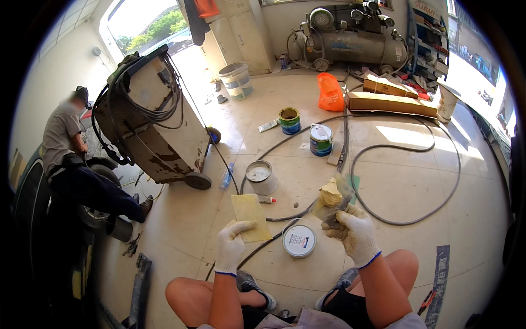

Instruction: The person prepares body filler by mixing a paste and a hardener on a cardboard sheet using a scraper. They then apply the mixed filler to the side door of a white car to smooth out imperfections.

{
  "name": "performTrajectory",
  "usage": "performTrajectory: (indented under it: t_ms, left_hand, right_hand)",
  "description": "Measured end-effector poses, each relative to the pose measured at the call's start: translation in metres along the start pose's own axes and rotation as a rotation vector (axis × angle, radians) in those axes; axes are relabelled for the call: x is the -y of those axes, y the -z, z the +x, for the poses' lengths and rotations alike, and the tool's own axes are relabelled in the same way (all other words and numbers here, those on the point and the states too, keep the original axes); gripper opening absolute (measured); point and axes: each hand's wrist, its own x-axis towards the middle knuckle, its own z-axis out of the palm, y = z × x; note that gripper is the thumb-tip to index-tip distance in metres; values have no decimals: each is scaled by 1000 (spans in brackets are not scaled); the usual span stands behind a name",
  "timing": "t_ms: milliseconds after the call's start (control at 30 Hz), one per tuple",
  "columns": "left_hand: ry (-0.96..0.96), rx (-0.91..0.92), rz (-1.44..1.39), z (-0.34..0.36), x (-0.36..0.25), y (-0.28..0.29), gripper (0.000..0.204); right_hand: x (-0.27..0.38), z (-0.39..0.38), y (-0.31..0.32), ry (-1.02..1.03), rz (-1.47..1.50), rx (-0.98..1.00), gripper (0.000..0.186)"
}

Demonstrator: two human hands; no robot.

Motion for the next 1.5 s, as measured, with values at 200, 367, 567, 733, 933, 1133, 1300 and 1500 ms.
performTrajectory:
  t_ms: [200, 367, 567, 733, 933, 1133, 1300, 1500]
  left_hand:
    - [27, 86, -762, -4, -16, -16, 64]
    - [106, 270, -1211, -4, -24, -25, 73]
    - [304, 23, -988, -4, -18, -34, 58]
    - [75, -216, -765, -2, -28, -46, 59]
    - [275, 19, -988, 1, -21, -38, 53]
    - [669, -203, -1081, -2, -9, -107, 44]
    - [744, -334, -1221, 3, -5, -139, 46]
    - [643, -306, -1264, 6, -11, -128, 46]
  right_hand:
    - [0, 3, 8, 6, 21, 7, 32]
    - [3, 3, 8, 19, -32, -13, 32]
    - [-1, 3, 3, 22, -84, -53, 29]
    - [-5, 4, 4, 36, -130, -18, 27]
    - [-12, 1, 1, 62, -211, 14, 34]
    - [-36, 7, -16, 248, -325, 33, 42]
    - [-60, 8, -7, 498, -684, 26, 44]
    - [-57, -2, -17, 825, -1148, 124, 52]
